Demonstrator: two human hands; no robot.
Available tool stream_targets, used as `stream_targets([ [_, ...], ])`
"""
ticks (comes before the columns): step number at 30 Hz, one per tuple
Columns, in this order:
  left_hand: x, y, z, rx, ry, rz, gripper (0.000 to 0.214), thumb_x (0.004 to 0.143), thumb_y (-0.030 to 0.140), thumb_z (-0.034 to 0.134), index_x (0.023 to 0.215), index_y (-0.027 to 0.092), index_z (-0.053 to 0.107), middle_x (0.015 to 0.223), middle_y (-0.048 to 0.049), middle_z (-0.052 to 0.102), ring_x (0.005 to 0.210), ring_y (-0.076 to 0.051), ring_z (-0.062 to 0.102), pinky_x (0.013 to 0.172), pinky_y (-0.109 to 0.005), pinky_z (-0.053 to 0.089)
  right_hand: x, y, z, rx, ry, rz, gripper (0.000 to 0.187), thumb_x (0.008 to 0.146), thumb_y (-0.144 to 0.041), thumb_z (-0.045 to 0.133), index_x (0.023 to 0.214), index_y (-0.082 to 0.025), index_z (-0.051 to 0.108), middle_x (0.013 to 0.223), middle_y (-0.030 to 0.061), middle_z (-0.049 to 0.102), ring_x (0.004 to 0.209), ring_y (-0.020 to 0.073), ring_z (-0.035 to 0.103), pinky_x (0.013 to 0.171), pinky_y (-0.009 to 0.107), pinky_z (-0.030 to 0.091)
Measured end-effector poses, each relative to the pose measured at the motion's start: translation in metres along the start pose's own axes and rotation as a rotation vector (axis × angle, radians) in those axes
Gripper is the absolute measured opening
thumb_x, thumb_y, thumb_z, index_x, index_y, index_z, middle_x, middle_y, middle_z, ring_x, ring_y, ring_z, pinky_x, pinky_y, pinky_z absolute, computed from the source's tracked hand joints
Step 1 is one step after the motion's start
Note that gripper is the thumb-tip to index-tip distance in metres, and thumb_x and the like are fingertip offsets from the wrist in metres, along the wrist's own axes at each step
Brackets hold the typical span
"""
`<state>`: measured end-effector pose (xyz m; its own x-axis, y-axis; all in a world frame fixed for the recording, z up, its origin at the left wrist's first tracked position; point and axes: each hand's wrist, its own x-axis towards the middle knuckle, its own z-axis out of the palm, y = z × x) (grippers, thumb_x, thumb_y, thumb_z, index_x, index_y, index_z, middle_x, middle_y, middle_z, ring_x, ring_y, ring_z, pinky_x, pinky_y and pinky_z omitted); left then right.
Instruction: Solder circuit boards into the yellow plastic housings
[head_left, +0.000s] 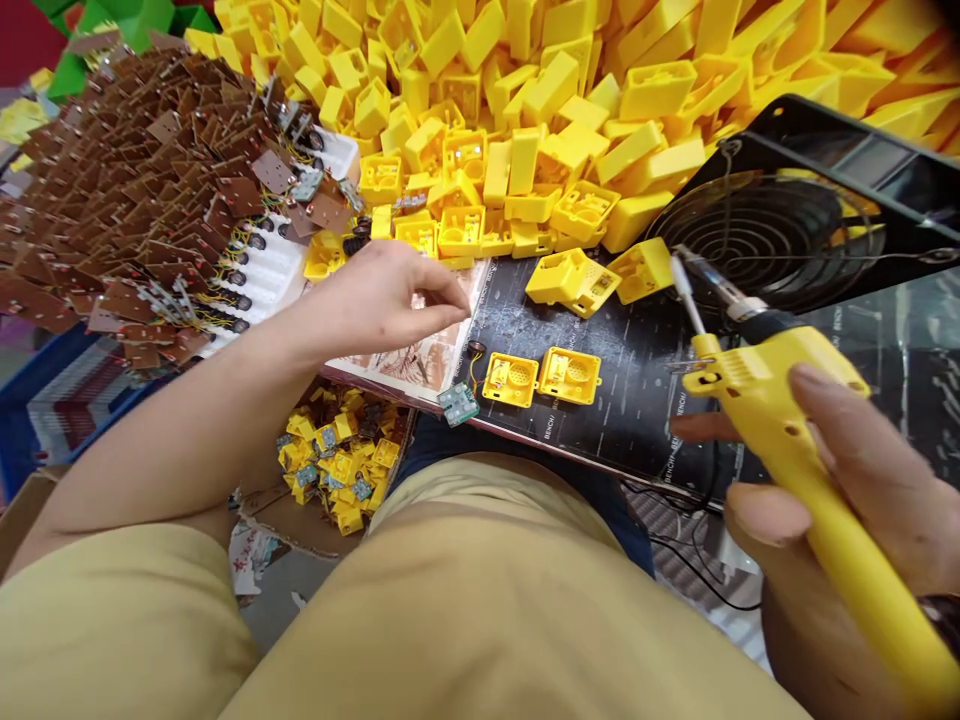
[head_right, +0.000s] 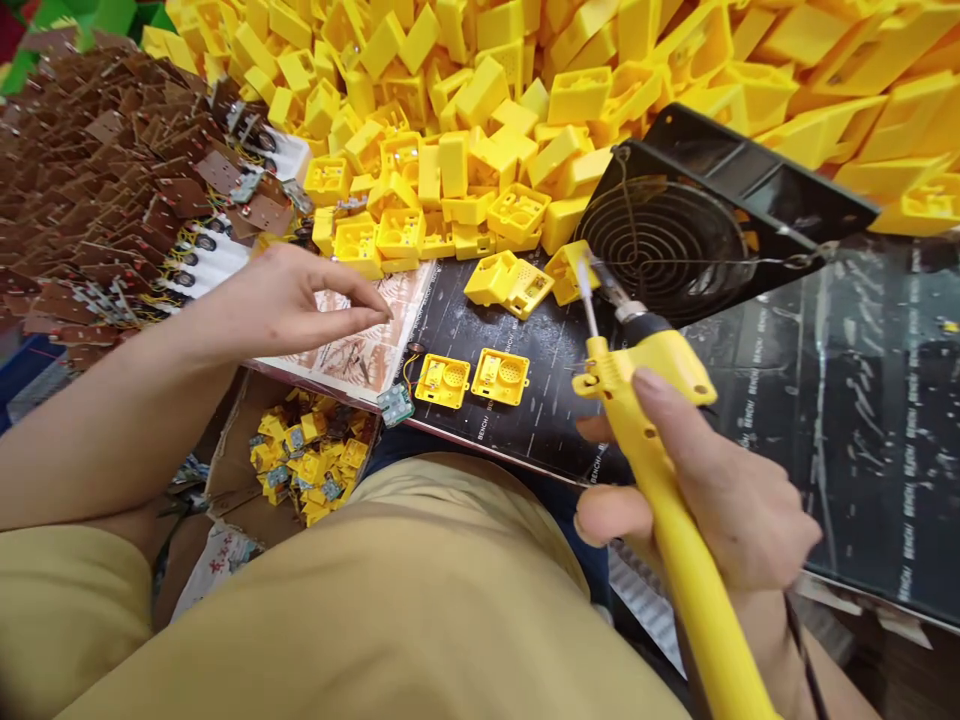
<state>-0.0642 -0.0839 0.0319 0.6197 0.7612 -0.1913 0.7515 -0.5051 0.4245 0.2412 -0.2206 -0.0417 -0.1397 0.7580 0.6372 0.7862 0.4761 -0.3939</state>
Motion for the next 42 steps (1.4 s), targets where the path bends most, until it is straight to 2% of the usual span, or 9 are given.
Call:
stream_targets([
  [5,-0.014,-0.001,0.058,-0.074,0.149,0.213,0.072,0.086,0.048,0.063,0.144,0.009,0.044,0.143,-0.0193,0.054,0.13,-0.028,0.053,0.108,-0.039,0.043,0.008,0.0,0.012,-0.06,-0.05,-0.159,0.056,0.089,-0.031,0.067,0.141,-0.038,0.047,0.072,-0.0049,0.07,0.055,0.0129,0.066,0.051,0.021,0.051],
  [9,-0.022,0.004,0.101,-0.125,0.252,0.274,0.069,0.091,0.044,0.059,0.146,0.007,0.039,0.139,-0.0216,0.057,0.13,-0.027,0.053,0.11,-0.041,0.042,0.009,0.0,0.025,-0.054,-0.041,-0.205,0.064,0.089,-0.021,0.068,0.146,-0.031,0.041,0.076,-0.0024,0.071,0.059,0.0123,0.067,0.057,0.019,0.052],
  [17,-0.099,-0.043,0.004,-0.02,-0.209,0.187,0.051,0.091,0.045,0.06,0.138,0.027,0.055,0.13,-0.0059,0.067,0.108,-0.021,0.068,0.092,-0.027,0.054,0.008,0.011,0.046,-0.054,-0.082,-0.226,0.052,0.078,-0.02,0.079,0.125,-0.021,0.057,0.109,0.0094,0.071,0.089,0.02,0.072,0.075,0.022,0.059],
  [20,-0.064,-0.049,0.024,0.109,0.057,0.173,0.053,0.098,0.042,0.044,0.142,0.013,0.05,0.147,-0.016,0.05,0.134,-0.026,0.052,0.113,-0.038,0.041,0.013,0.008,0.06,-0.024,-0.106,-0.214,0.054,0.078,-0.029,0.08,0.124,-0.018,0.053,0.115,0.0145,0.068,0.102,0.0255,0.069,0.08,0.03,0.061],
  [25,-0.004,-0.036,0.086,0.212,-0.022,0.313,0.065,0.097,0.044,0.045,0.147,0.004,0.038,0.158,-0.0237,0.027,0.151,-0.03,0.022,0.123,-0.053,0.021,0.017,0.002,0.069,-0.056,-0.092,-0.236,0.048,0.08,-0.024,0.078,0.12,-0.02,0.053,0.11,0.0124,0.07,0.097,0.0259,0.071,0.073,0.03,0.062],
  [30,-0.034,-0.015,0.078,-0.077,-0.119,0.701,0.047,0.098,0.038,0.041,0.135,0.012,0.056,0.141,-0.0144,0.057,0.138,-0.018,0.049,0.117,-0.031,0.039,0.012,0.008,0.063,-0.034,-0.031,-0.215,0.06,0.073,-0.021,0.084,0.124,-0.022,0.051,0.114,0.0135,0.069,0.099,0.0259,0.07,0.078,0.032,0.062],
  [34,-0.027,-0.024,0.064,-0.057,0.284,0.304,0.036,0.099,0.026,0.036,0.111,0.014,0.069,0.113,-0.0122,0.074,0.106,-0.018,0.069,0.095,-0.032,0.054,0.01,0.011,0.062,-0.016,-0.012,-0.201,0.063,0.07,-0.022,0.086,0.123,-0.019,0.051,0.115,0.0158,0.068,0.099,0.0269,0.07,0.081,0.033,0.062],
  [37,-0.009,-0.035,0.072,0.153,0.287,0.21,0.038,0.099,0.03,0.04,0.121,0.01,0.064,0.129,-0.0176,0.066,0.123,-0.026,0.061,0.108,-0.046,0.045,0.011,0.01,0.063,-0.031,-0.007,-0.21,0.059,0.07,-0.023,0.086,0.119,-0.018,0.054,0.111,0.0164,0.07,0.094,0.0268,0.071,0.077,0.031,0.062],
  [42,-0.024,-0.024,0.094,0.219,0.122,0.641,0.057,0.097,0.046,0.045,0.131,0.001,0.056,0.142,-0.0255,0.052,0.138,-0.031,0.047,0.114,-0.047,0.042,0.012,0.009,0.063,-0.015,0.003,-0.192,0.058,0.071,-0.023,0.085,0.12,-0.017,0.053,0.11,0.0179,0.07,0.096,0.0283,0.071,0.081,0.035,0.062],
])
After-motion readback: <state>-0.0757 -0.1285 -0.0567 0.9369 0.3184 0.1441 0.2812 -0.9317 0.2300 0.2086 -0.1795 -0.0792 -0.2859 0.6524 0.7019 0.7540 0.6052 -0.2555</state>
